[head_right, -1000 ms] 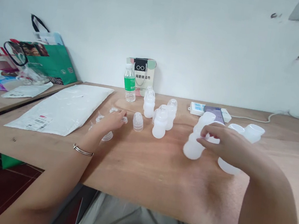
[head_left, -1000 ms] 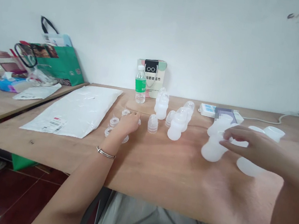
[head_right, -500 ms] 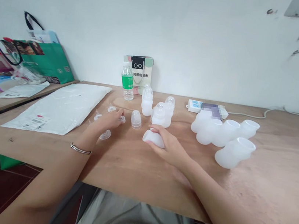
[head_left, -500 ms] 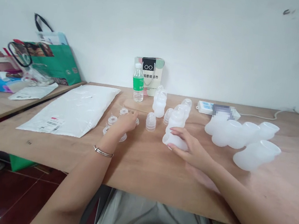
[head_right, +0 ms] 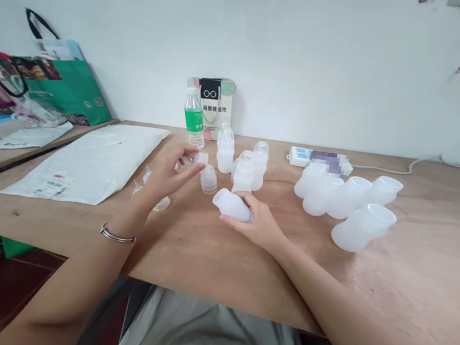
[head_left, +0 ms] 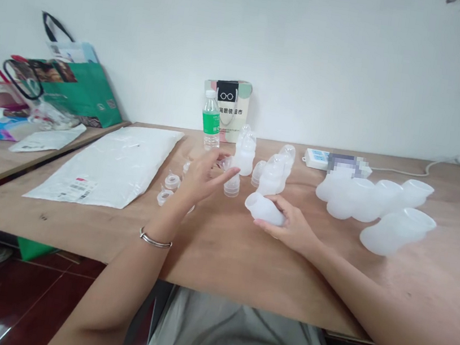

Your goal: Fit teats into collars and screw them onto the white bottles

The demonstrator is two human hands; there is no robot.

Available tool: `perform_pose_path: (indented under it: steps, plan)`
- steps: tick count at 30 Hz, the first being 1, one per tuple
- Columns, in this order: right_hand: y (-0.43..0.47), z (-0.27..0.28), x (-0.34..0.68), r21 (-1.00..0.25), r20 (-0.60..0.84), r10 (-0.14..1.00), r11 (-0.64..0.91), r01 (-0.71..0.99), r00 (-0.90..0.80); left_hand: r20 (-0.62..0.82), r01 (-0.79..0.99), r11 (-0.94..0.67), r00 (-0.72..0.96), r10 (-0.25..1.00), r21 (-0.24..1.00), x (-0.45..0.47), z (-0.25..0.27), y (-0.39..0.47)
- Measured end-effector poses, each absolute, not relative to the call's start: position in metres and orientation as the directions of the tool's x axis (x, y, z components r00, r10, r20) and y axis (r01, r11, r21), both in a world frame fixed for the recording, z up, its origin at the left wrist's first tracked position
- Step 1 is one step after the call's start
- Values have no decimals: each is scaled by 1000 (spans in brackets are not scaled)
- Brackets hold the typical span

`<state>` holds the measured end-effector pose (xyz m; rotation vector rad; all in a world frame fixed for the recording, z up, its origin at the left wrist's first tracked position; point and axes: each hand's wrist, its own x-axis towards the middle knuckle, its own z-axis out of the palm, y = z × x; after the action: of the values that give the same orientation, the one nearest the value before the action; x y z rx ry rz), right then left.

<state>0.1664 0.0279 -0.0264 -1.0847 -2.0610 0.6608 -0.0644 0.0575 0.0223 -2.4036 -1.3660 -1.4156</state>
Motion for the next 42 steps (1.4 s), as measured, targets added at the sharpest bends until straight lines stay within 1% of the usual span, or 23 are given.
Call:
perform_pose_path:
  steps: [4, 7, 11, 16, 19, 23, 26, 28, 31, 33, 34, 36, 42]
  plan:
    - [22, -25, 163, -721, 367, 846, 522, 455, -388, 584, 545, -681, 374, 720, 489, -58, 23, 50]
    - [20, -25, 163, -737, 363, 838, 526, 426, -407, 533, 439, -721, 487, 692, 536, -55, 23, 47]
    - [19, -25, 163, -736, 350, 842, 519, 436, -411, 551, 354, -753, 521, 652, 555, -52, 23, 44]
    - [16, -20, 163, -695, 318, 854, 506, 512, -412, 557, 351, -760, 524, 644, 548, -51, 22, 43]
    - [14, -17, 163, -632, 349, 846, 530, 566, -403, 555, 349, -758, 525, 645, 551, -50, 21, 43]
    - [11, -15, 163, -535, 426, 828, 555, 637, -364, 579, 332, -754, 490, 652, 567, -49, 20, 43]
    - [10, -14, 164, -464, 455, 811, 569, 679, -369, 590, 327, -746, 463, 661, 580, -50, 20, 42]
    - [10, -14, 165, -391, 495, 773, 605, 693, -396, 584, 342, -728, 438, 683, 594, -50, 20, 42]
    - [12, -14, 167, -258, 591, 684, 662, 704, -427, 569, 383, -690, 391, 723, 614, -50, 19, 43]
    - [13, -14, 169, -206, 635, 640, 679, 704, -432, 560, 388, -672, 373, 740, 630, -49, 18, 43]
    - [14, -15, 170, -203, 647, 633, 681, 703, -426, 556, 381, -669, 373, 743, 638, -49, 18, 43]
    - [15, -15, 171, -236, 652, 641, 680, 694, -406, 562, 356, -678, 383, 733, 643, -49, 18, 44]
    - [14, -13, 170, -418, 599, 707, 676, 607, -375, 594, 278, -734, 446, 670, 619, -49, 20, 42]
